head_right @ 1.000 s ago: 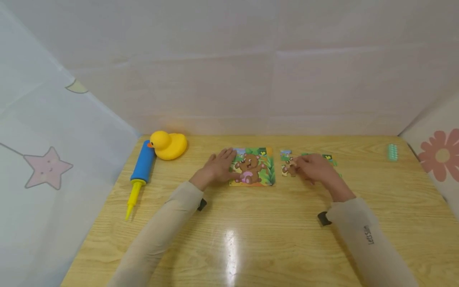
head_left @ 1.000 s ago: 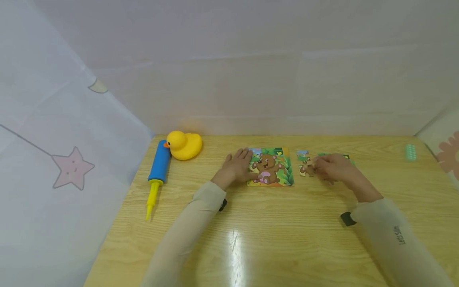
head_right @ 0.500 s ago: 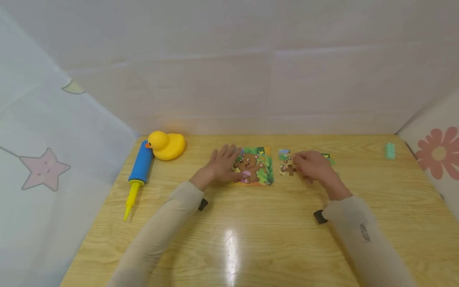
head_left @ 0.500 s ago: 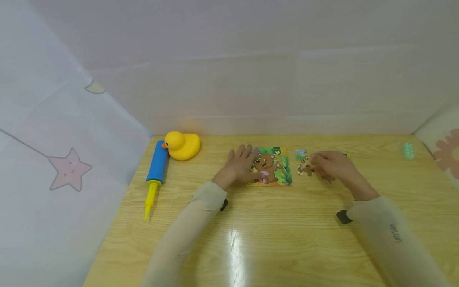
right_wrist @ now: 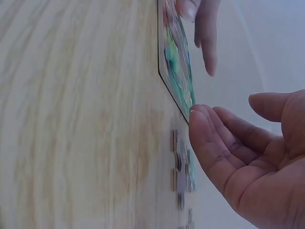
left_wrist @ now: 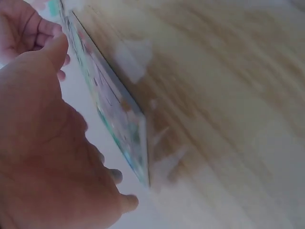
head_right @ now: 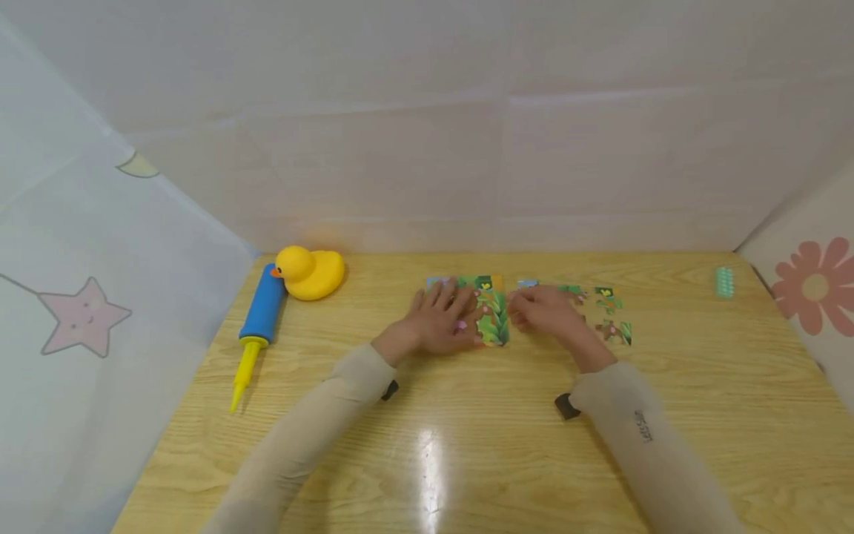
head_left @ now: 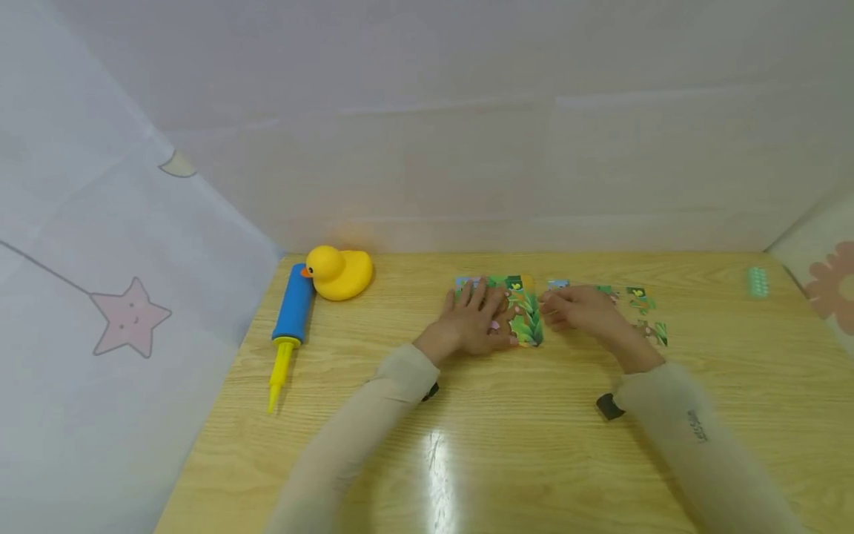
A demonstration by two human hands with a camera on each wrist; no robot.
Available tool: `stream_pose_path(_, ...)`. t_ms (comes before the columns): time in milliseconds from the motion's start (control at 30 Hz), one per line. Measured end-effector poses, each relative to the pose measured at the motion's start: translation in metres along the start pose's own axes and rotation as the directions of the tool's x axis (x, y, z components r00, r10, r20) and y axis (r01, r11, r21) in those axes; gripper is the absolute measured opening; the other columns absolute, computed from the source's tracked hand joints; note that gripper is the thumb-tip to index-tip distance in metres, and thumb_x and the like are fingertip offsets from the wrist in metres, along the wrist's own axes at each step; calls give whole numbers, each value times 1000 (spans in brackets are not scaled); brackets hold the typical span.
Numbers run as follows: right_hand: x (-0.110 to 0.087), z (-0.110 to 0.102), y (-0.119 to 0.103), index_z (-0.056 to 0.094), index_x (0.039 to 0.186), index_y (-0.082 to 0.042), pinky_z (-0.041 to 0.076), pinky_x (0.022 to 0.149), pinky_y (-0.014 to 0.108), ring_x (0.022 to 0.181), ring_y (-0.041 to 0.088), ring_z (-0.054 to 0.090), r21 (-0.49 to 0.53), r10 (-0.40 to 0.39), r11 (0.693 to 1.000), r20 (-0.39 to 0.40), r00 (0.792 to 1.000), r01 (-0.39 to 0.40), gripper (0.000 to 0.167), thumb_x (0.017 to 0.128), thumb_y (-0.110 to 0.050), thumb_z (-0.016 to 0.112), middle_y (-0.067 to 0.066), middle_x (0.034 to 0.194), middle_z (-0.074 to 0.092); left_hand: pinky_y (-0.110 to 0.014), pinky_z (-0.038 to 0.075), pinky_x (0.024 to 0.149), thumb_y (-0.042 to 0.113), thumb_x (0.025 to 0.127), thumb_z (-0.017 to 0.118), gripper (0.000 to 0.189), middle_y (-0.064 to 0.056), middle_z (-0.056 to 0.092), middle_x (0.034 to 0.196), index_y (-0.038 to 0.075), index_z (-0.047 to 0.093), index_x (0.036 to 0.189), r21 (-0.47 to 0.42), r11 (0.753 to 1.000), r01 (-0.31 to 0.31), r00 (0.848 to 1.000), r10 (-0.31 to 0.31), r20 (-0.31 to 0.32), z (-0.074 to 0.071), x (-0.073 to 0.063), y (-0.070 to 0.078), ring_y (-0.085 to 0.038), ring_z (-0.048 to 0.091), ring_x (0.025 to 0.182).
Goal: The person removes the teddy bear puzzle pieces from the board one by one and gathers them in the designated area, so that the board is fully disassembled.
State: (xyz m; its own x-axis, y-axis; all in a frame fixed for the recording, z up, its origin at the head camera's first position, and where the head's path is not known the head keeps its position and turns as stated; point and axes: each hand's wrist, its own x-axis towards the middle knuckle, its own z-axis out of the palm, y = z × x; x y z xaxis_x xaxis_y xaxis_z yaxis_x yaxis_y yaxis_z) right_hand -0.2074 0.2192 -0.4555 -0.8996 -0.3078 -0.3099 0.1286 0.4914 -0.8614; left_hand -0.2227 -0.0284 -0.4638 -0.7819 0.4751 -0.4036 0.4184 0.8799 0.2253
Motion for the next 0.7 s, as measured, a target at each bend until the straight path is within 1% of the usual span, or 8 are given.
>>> stream_pose_path(100, 5, 7, -1, 50, 145, 5, 61, 91, 37, 116, 38, 68, -13, 0, 1000, 11, 1000, 0, 48, 109, -26, 45, 29, 134, 62, -60, -9, 126, 79, 94, 37, 93, -6, -19, 171, 37, -9, 163, 32, 999, 40, 999, -41, 17, -1, 1, 5, -31, -17, 158)
stream_pose_path(133, 6, 9, -1, 50, 145, 6, 61, 90, 37, 115, 38, 68, -19, -6, 1000, 21, 1000, 6, 47, 110, -25, 44, 29, 133, 62, -60, -8, 126, 80, 94, 37, 92, -5, -19, 171, 38, -8, 163, 44, 998, 48, 999, -48, 19, -2, 1, 7, -31, -17, 158)
stream_pose_path(167, 8, 11, -2, 50, 144, 7, 61, 90, 37, 114, 37, 68, -22, -10, 1000, 29, 1000, 10, 47, 109, -24, 44, 29, 133, 62, -61, -7, 126, 81, 93, 36, 92, -4, -19, 171, 40, -8, 162, 62, 996, 58, 998, -59, 23, 0, 3, 7, -32, -16, 158)
stream_pose_path(333, 11, 17, -3, 57, 139, 5, 62, 86, 36, 107, 32, 71, -73, -21, 997, 42, 999, 24, 45, 109, -27, 46, 26, 128, 66, -62, -7, 125, 81, 93, 34, 89, 0, -21, 171, 45, -11, 160, 80, 994, 72, 994, -78, 72, 1, 5, 9, -32, -19, 158)
stream_pose_path(433, 13, 18, -5, 58, 138, 4, 62, 86, 36, 105, 29, 71, -86, -19, 996, 43, 999, 23, 46, 109, -30, 47, 24, 127, 67, -62, -8, 125, 77, 96, 32, 84, -1, -22, 170, 44, -13, 160, 55, 997, 57, 994, -62, 92, 0, 3, 5, -32, -20, 157)
stream_pose_path(533, 14, 18, -6, 56, 140, 4, 62, 86, 36, 105, 29, 71, -98, -23, 995, 51, 998, 28, 47, 109, -30, 46, 25, 128, 67, -62, -9, 125, 69, 101, 30, 77, -4, -22, 170, 42, -12, 161, 24, 999, 31, 994, -33, 100, -4, 0, 2, -32, -20, 157)
stream_pose_path(600, 15, 17, -7, 56, 140, 5, 62, 86, 36, 104, 30, 71, -117, -23, 993, 53, 998, 29, 47, 109, -30, 46, 24, 127, 67, -62, -9, 125, 64, 104, 29, 73, -4, -22, 170, 43, -12, 160, 6, 1000, 22, 994, -23, 110, -3, 2, -2, -32, -20, 157)
stream_pose_path(700, 18, 16, -7, 56, 140, 5, 62, 84, 37, 102, 29, 72, -162, -25, 986, 63, 998, 35, 47, 110, -30, 44, 24, 126, 68, -62, -12, 124, 63, 105, 28, 71, -3, -25, 169, 45, -15, 159, -15, 1000, 25, 990, -23, 139, 0, 8, -6, -32, -23, 156)
